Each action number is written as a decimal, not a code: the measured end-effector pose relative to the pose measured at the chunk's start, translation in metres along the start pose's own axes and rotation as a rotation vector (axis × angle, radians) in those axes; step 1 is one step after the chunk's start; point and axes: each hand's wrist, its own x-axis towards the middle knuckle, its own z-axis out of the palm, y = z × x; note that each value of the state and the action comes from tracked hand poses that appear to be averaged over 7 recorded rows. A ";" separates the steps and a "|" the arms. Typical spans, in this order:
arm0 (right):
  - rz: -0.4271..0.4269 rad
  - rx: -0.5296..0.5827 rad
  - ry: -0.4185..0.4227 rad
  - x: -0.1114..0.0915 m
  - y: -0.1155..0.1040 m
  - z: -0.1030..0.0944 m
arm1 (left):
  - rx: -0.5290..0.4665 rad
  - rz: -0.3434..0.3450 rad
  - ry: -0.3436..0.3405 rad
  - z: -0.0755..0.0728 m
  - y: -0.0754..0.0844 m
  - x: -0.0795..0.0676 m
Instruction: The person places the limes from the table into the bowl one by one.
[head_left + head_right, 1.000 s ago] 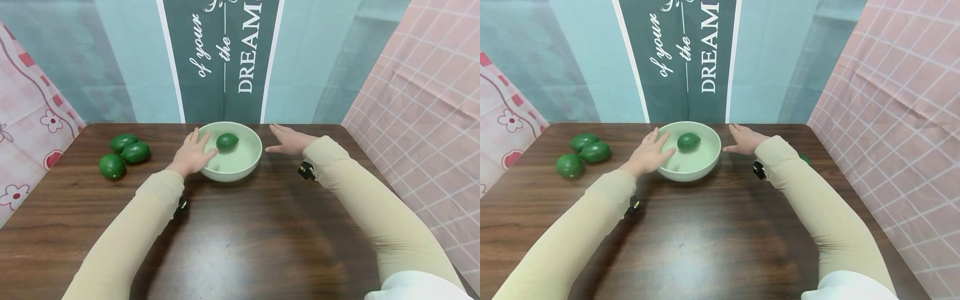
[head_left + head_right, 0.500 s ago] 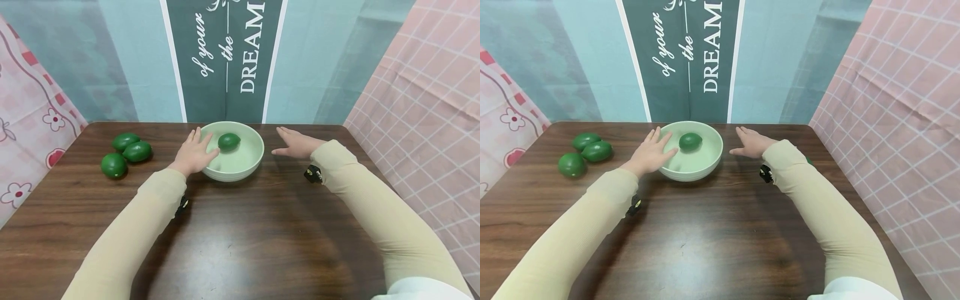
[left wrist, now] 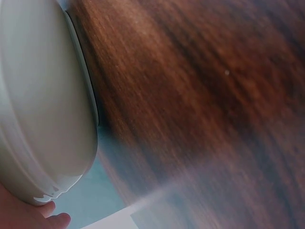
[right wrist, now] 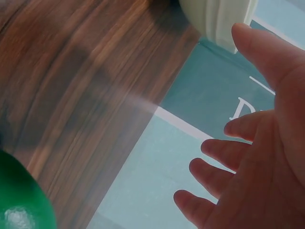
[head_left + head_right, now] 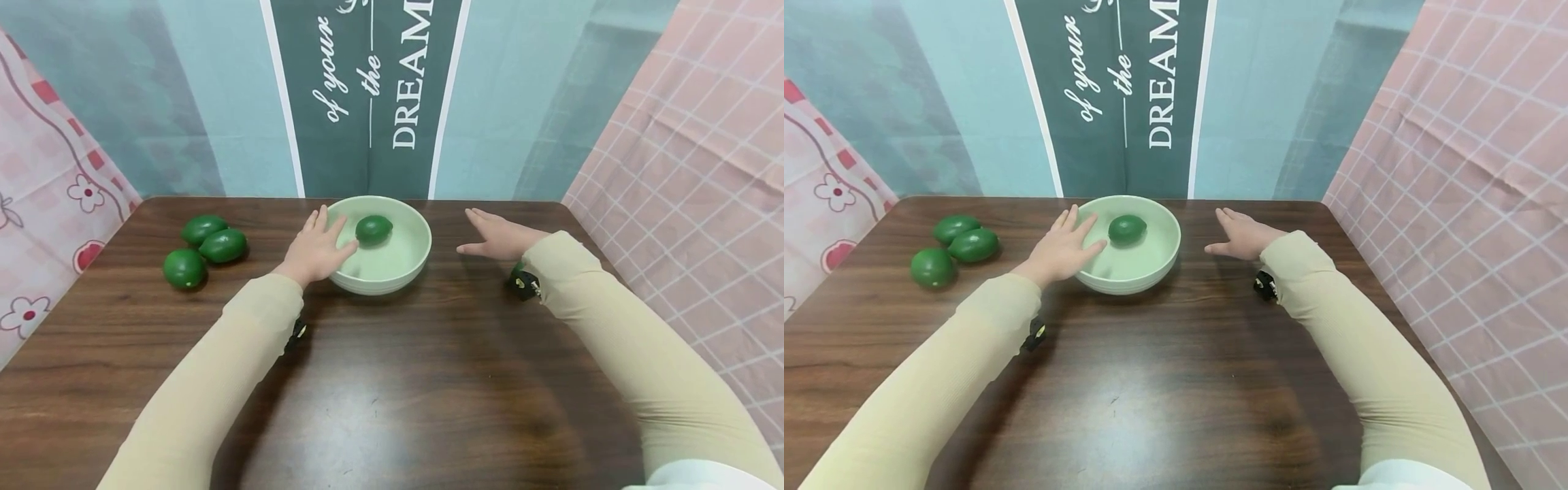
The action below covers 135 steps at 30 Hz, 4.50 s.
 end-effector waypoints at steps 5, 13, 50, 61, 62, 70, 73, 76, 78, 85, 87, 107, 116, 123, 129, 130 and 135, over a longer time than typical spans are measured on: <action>0.020 0.015 -0.014 -0.001 0.004 0.001 | 0.008 0.009 0.001 0.001 -0.002 0.002; 0.025 0.024 -0.016 -0.007 0.008 0.001 | 0.017 0.018 0.002 -0.002 0.001 0.003; 0.067 0.039 -0.010 -0.049 0.043 0.009 | -0.009 -0.002 -0.029 0.002 0.001 0.003; 0.068 0.027 -0.024 -0.058 0.048 0.017 | -0.020 -0.001 -0.016 0.004 0.000 0.001; 0.071 0.028 -0.033 -0.059 0.048 0.017 | -0.017 0.002 -0.015 0.004 0.000 0.001; 0.090 0.021 -0.061 -0.063 0.046 0.021 | -0.021 0.003 -0.014 0.004 0.000 0.001; 0.087 0.009 -0.068 -0.063 0.047 0.023 | -0.014 0.002 -0.018 0.005 0.000 0.002; 0.080 0.005 -0.068 -0.063 0.047 0.024 | -0.009 0.002 -0.015 0.005 0.000 0.002; 0.077 0.005 -0.069 -0.064 0.047 0.024 | -0.011 0.001 -0.014 0.004 0.000 0.002; 0.073 0.017 -0.077 -0.065 0.048 0.028 | -0.019 -0.001 -0.016 0.003 0.000 0.001; 0.077 0.034 -0.081 -0.065 0.047 0.030 | -0.022 -0.001 -0.017 0.004 0.000 0.002; 0.042 -0.064 -0.057 -0.058 0.056 0.038 | -0.025 -0.008 -0.022 0.002 0.001 0.001; -0.010 -0.140 -0.020 -0.054 0.052 0.032 | -0.029 -0.009 -0.023 0.001 0.000 0.003; 0.011 -0.147 -0.008 -0.047 0.051 0.033 | -0.024 -0.015 -0.015 0.002 -0.002 0.004; 0.058 -0.114 0.004 -0.045 0.049 0.034 | -0.031 -0.009 -0.002 0.003 -0.001 0.004; 0.065 -0.109 0.005 -0.045 0.048 0.033 | -0.033 -0.009 -0.003 0.003 -0.001 0.004; 0.085 -0.080 -0.021 -0.047 0.048 0.032 | -0.035 0.000 -0.004 0.004 0.001 0.003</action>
